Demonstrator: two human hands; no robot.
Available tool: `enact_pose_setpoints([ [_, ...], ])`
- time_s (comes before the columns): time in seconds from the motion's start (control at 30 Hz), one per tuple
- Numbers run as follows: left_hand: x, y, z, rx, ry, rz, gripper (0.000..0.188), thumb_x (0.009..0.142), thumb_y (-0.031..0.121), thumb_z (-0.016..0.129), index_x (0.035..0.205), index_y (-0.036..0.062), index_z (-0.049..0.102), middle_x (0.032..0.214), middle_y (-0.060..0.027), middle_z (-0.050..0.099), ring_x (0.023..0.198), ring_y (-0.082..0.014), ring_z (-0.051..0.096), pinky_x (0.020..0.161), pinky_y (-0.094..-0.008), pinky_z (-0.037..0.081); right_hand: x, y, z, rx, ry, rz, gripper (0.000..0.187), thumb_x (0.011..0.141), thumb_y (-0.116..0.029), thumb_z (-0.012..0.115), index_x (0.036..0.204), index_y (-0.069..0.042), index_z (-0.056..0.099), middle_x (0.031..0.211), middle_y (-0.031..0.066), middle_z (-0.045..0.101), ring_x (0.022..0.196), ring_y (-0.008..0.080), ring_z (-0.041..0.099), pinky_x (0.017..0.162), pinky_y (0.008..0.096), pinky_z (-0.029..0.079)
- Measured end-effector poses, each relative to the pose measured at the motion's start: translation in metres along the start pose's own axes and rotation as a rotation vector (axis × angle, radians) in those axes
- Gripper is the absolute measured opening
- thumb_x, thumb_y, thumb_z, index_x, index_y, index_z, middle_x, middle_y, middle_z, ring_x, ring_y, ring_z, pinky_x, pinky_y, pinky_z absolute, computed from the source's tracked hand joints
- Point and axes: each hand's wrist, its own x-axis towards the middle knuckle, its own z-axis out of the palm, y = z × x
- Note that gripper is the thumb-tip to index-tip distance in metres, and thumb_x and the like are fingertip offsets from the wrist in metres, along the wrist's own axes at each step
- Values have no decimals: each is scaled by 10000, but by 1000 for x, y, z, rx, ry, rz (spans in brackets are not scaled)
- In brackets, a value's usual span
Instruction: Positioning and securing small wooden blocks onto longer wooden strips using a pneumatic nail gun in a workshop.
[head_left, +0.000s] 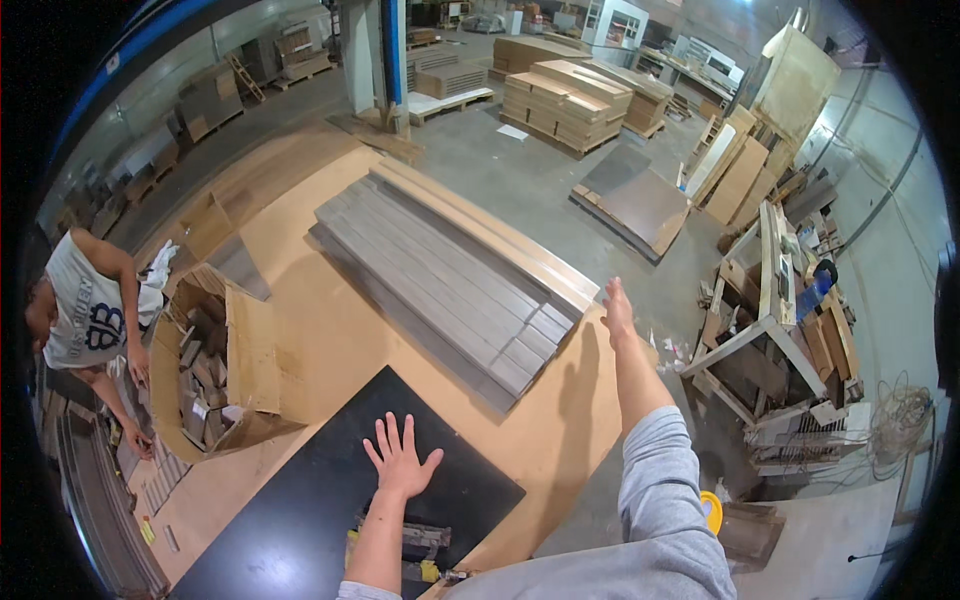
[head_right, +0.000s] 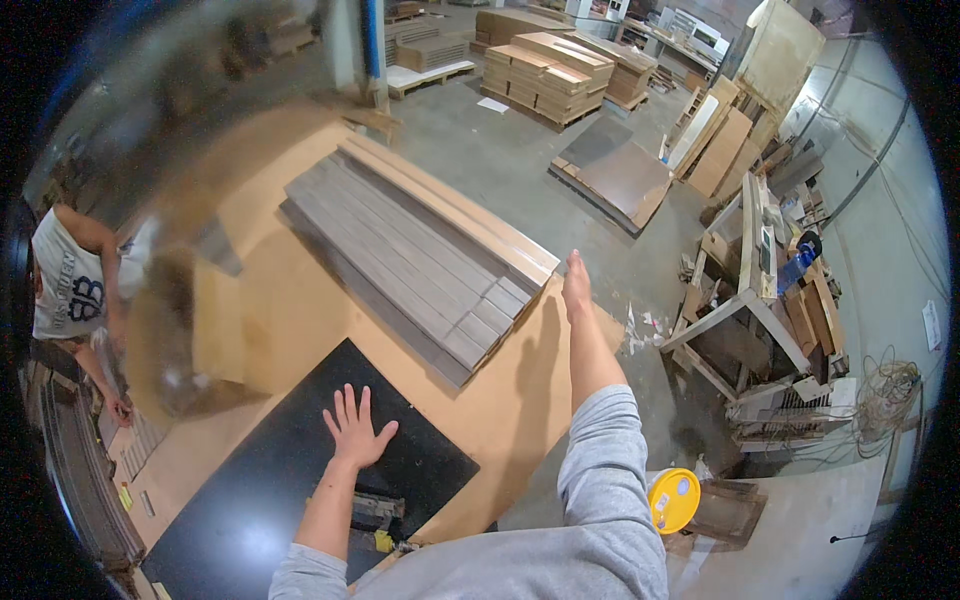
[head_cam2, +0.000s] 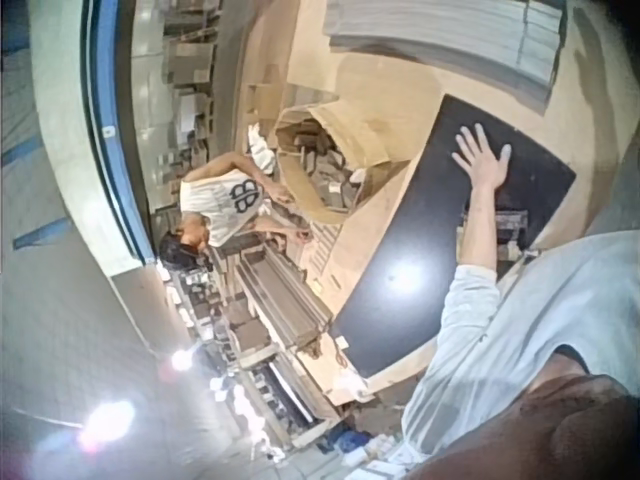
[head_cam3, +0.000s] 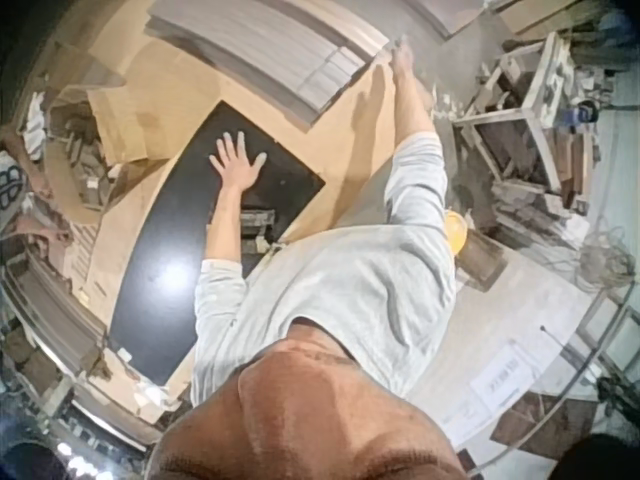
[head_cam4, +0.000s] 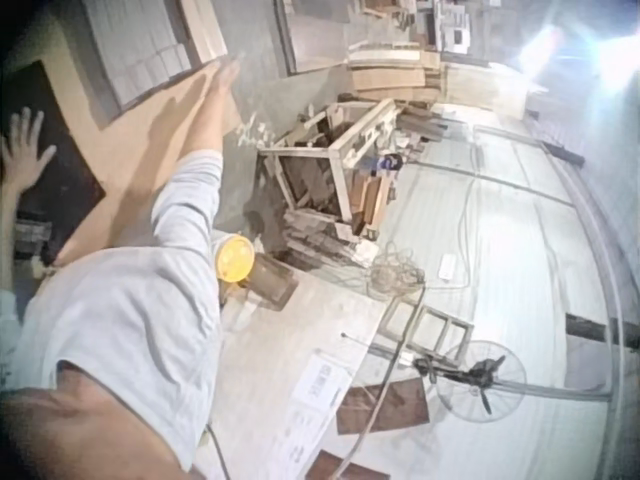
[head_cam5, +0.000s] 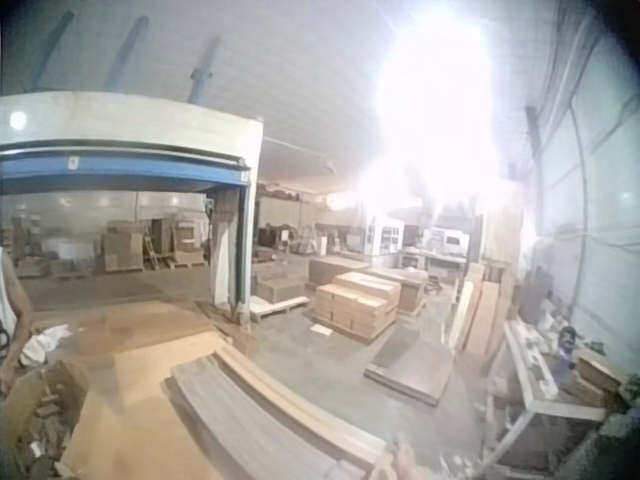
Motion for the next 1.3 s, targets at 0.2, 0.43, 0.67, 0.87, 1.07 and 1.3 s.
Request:
enact_pose_setpoints([
  [0.2, -1, -2, -2, 15, -6, -5, 1039, 985, 712, 522, 1718, 141, 58, 1779, -190, -88, 1632, -393, -136, 1248, -688, -78, -5, -8, 13, -120, -139, 78, 909, 1041, -746, 362, 1683, -107, 280, 1757, 86, 257, 1578, 394, 294, 1188, 648, 313],
  [0.43, -5, -8, -6, 6, 0, -32, 1031, 988, 705, 523, 1718, 140, 64, 1779, -192, -86, 1632, -397, -134, 1248, -686, -76, -29, -15, 35, -34, -90, 46, 934, 1025, -772, 372, 1701, -147, 217, 1768, 98, 210, 1586, 396, 271, 1194, 675, 285],
  [0.67, 2, 11, -2, -7, -24, 17, 1027, 987, 700, 529, 1717, 139, 75, 1778, -192, -94, 1633, -389, -135, 1252, -682, -79, -20, 11, 37, 174, 122, 16, 1073, 960, -860, 370, 1724, -166, 77, 1795, 94, 70, 1643, 344, 62, 1284, 594, 116],
  [0.87, -4, -5, -1, -22, 21, -15, 1027, 981, 704, 537, 1715, 136, 99, 1778, -196, -76, 1634, -395, -118, 1249, -691, -78, -20, 3, 85, 272, 128, 101, 1177, 956, -882, 325, 1700, -34, -9, 1786, 170, -5, 1646, 332, 17, 1315, 486, 51],
  [1.07, 4, 2, 7, -16, 122, 36, 996, 961, 707, 564, 1702, 153, 194, 1776, -209, 22, 1638, -413, -36, 1253, -696, 7, -10, 36, 41, 301, 78, -186, 1110, 953, -892, 280, 1720, -143, -8, 1795, 118, 13, 1644, 345, 31, 1304, 542, 34],
  [1.3, -12, -4, -6, -89, 94, 14, 965, 979, 651, 571, 1715, 181, 160, 1788, -168, -4, 1647, -366, -58, 1276, -658, -30, -235, 61, 42, 281, 89, -42, 736, 1064, -629, 353, 1684, -247, 250, 1735, 108, 276, 1615, 292, 219, 1290, 505, 170],
])
